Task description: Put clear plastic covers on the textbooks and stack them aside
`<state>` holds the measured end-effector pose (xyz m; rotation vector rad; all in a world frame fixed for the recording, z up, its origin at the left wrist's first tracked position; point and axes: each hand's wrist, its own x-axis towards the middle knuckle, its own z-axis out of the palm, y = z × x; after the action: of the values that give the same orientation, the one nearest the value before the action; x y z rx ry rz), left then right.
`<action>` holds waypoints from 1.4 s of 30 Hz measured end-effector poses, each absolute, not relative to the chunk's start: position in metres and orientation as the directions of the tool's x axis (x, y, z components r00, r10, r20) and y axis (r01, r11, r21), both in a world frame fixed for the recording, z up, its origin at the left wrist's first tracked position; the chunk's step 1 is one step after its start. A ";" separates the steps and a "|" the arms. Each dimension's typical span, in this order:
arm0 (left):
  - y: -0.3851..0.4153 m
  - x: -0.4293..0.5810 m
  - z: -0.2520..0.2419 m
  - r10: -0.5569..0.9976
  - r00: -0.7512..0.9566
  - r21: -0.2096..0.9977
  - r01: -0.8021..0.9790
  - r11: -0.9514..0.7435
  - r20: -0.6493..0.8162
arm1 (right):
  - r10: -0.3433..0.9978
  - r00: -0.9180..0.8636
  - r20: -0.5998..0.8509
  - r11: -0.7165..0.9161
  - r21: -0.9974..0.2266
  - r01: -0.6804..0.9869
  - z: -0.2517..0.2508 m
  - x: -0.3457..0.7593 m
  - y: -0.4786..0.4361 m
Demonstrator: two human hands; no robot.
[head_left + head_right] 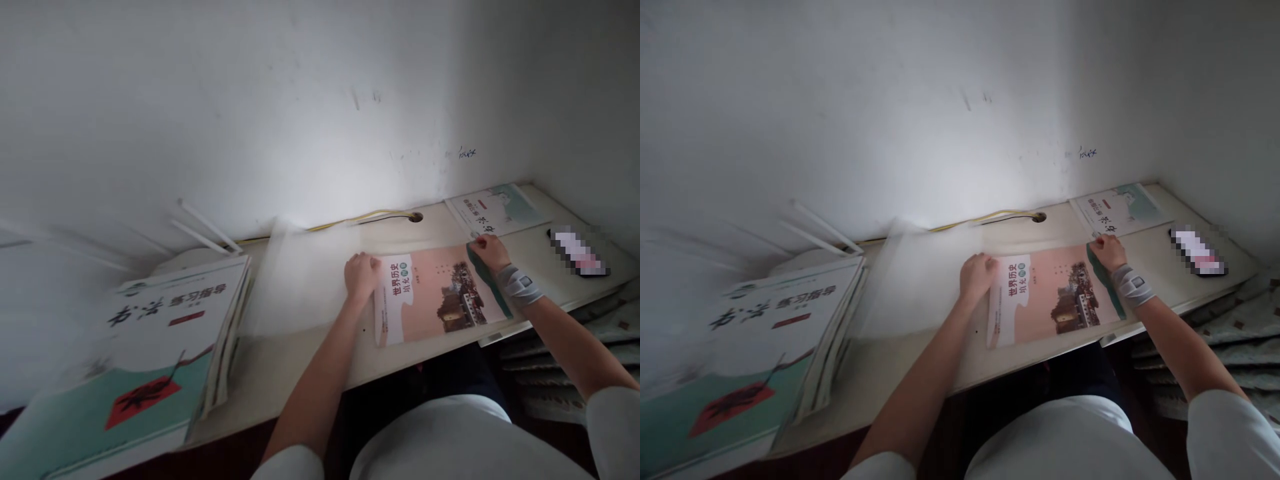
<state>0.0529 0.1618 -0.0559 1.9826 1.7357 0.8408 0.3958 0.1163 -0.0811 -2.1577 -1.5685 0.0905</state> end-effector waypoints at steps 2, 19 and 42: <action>0.165 0.051 -0.054 0.981 0.024 0.707 0.690 -0.155 0.191 | 0.888 0.367 0.279 -0.208 -0.468 0.859 -0.082 0.396 0.116; 0.162 0.046 -0.029 0.994 0.074 0.996 -0.007 -0.085 0.085 | 0.884 0.348 0.312 0.166 -0.906 0.390 -0.050 0.393 0.115; 0.188 0.075 -0.042 0.976 0.185 0.534 0.817 -0.218 0.116 | 0.944 0.324 0.061 -0.291 -0.309 0.906 -0.046 0.375 0.135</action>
<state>0.0748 0.1878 -0.0417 2.1150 1.6917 0.6253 0.3749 0.1352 -0.0460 -2.3068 -1.6640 0.1915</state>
